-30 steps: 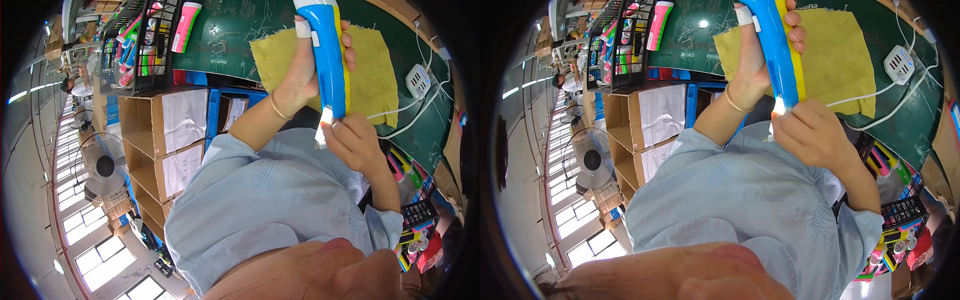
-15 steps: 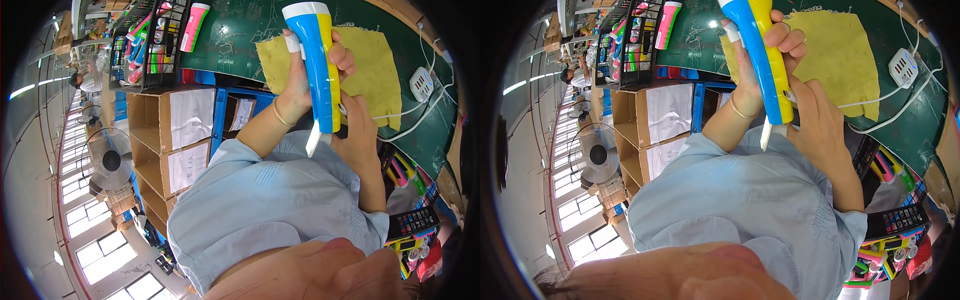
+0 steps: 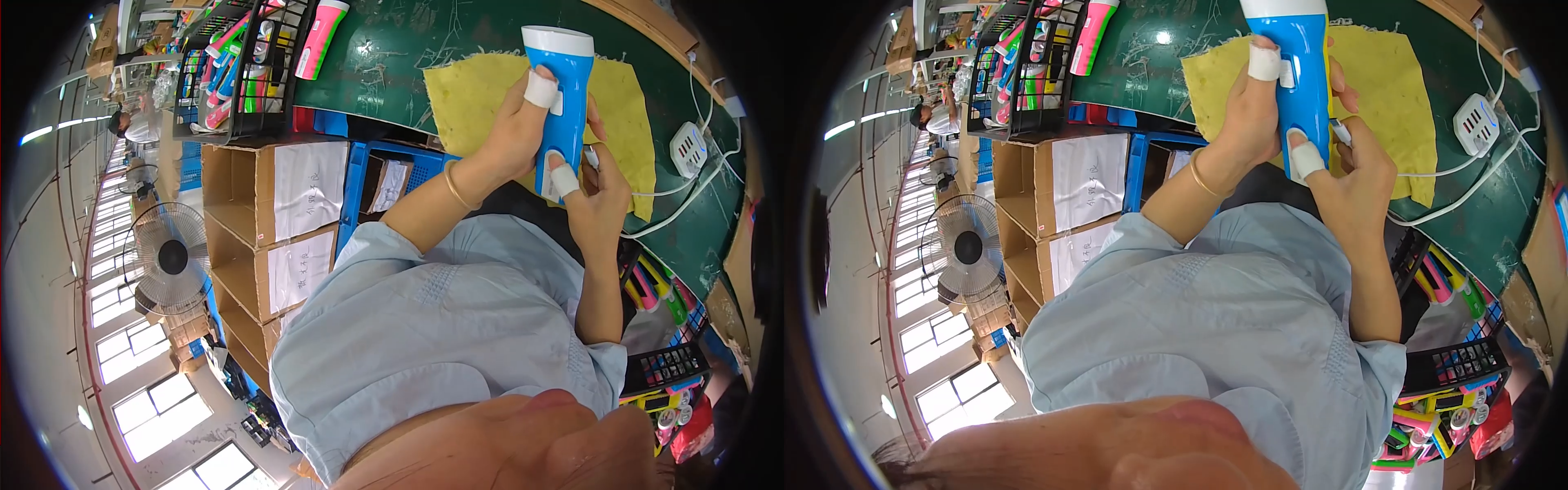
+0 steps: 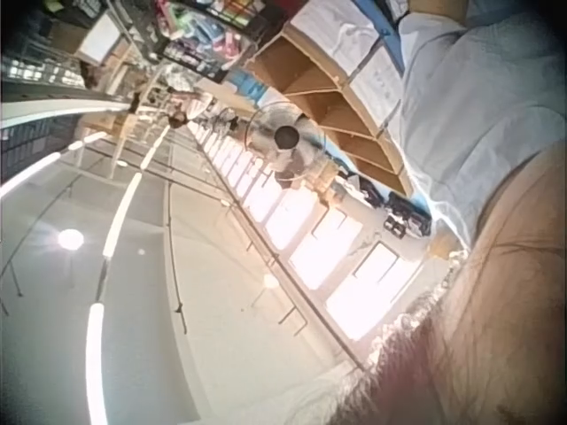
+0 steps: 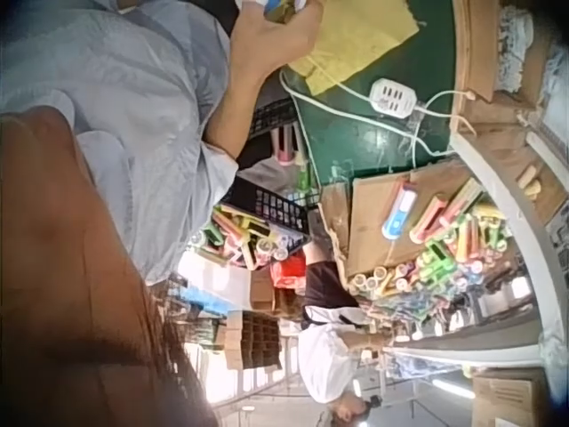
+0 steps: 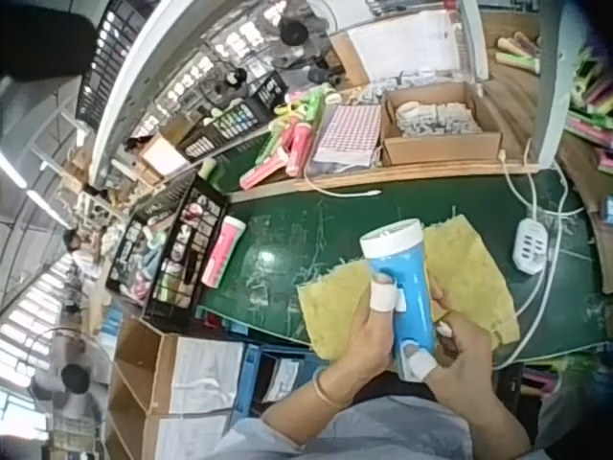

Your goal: Wiping, testing, and inspecting multi-colored plastic flashlights at an assembly line workbench.

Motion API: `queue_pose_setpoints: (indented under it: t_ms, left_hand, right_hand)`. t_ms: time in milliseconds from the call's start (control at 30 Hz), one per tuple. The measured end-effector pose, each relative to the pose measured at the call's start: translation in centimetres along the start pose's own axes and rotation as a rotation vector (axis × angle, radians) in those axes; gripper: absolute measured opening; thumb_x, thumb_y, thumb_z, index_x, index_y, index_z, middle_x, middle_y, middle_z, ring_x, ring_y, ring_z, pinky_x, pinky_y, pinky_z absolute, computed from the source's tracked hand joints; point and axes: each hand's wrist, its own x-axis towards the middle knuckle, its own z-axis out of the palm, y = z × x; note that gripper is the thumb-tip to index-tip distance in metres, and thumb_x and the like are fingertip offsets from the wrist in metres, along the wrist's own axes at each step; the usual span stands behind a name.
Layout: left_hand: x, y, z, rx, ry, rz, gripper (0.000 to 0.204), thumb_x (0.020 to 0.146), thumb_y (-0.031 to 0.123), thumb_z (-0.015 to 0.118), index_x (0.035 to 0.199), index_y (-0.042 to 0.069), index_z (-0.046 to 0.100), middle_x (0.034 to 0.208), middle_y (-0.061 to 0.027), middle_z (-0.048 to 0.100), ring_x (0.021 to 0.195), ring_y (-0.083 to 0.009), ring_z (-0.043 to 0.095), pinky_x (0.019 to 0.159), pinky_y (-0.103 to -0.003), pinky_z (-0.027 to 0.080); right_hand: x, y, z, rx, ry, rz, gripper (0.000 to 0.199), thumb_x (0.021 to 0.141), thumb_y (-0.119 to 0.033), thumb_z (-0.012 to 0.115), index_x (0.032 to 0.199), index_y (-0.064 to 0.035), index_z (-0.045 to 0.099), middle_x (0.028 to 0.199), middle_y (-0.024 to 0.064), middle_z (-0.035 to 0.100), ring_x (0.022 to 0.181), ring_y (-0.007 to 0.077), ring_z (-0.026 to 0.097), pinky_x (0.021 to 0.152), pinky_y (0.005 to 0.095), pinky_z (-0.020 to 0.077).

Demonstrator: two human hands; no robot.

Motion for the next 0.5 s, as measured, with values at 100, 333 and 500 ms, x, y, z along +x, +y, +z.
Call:
queue_pose_setpoints:
  t_ms: [100,333,500]
  left_hand:
    - [0.2,-0.3,-0.2,0.011,-0.033,0.067,0.043,0.089,0.042,0.044,0.104,0.001,0.043,0.086,-0.0123,0.057,0.078,-0.0234,0.061,0.074,-0.036,0.051]
    - [1.3,-0.8,0.1,0.166,0.008,0.013,0.038,0.077,0.008,0.063,0.105,0.003,0.037,0.085,-0.0105,0.057,0.073,-0.0226,0.063,0.064,-0.034,0.054]
    - [1.3,-0.8,-0.5,0.290,0.090,0.076,0.040,0.077,0.011,0.064,0.106,0.002,0.038,0.083,-0.0098,0.057,0.069,-0.0174,0.061,0.061,-0.030,0.053]
  right_hand:
    - [0.0,0.7,-0.1,0.207,-0.047,0.064,0.036,0.074,-0.020,0.069,0.095,0.0052,0.055,0.076,0.0068,0.057,0.063,0.0084,0.049,0.054,0.0229,0.0411]
    - [0.6,1.4,-0.9,0.407,-0.150,0.185,0.037,0.082,-0.019,0.059,0.109,0.0058,0.052,0.090,0.0057,0.057,0.079,0.0082,0.051,0.070,0.0218,0.0420]
    - [0.7,1.7,-1.9,0.203,-0.150,0.075,0.031,0.089,-0.023,0.048,0.105,0.0032,0.055,0.091,0.0072,0.059,0.086,0.0135,0.054,0.079,0.0245,0.0402]
